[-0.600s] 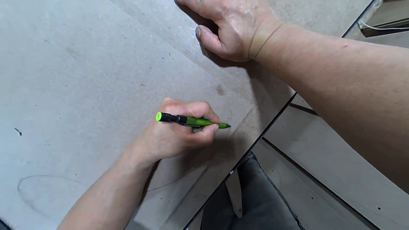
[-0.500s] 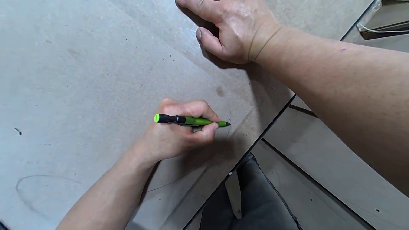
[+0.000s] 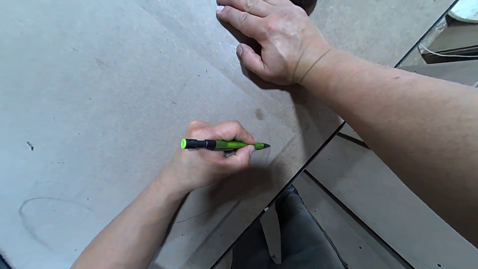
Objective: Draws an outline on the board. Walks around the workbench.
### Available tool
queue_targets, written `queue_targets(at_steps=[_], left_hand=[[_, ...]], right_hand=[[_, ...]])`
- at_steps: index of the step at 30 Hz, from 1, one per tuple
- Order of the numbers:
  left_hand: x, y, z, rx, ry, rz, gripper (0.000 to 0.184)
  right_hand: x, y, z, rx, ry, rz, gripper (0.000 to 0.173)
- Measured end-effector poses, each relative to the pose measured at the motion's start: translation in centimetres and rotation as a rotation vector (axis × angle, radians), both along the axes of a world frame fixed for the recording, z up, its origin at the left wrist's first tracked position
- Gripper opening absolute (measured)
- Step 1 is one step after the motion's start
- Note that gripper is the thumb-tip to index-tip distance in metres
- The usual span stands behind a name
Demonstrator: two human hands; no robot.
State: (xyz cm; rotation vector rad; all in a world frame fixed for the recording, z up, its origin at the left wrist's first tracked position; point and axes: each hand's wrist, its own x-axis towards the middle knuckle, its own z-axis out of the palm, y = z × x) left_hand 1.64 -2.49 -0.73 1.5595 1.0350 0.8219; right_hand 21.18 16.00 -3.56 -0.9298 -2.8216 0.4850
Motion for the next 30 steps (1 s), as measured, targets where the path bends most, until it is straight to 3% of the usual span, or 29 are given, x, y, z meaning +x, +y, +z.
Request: queue_targets(at_steps=[4,30], left_hand=[[0.5,-0.5,0.1,-0.038,-0.012,0.115,0.007],[1.8,-1.1,-0.1,-0.006,-0.031,0.404,0.009]], right_hand=[[0.1,0.0,0.0,0.002,-0.003,0.005,0.058],[0.2,0.2,-0.5,0.067,0.046,0.037,0.058]])
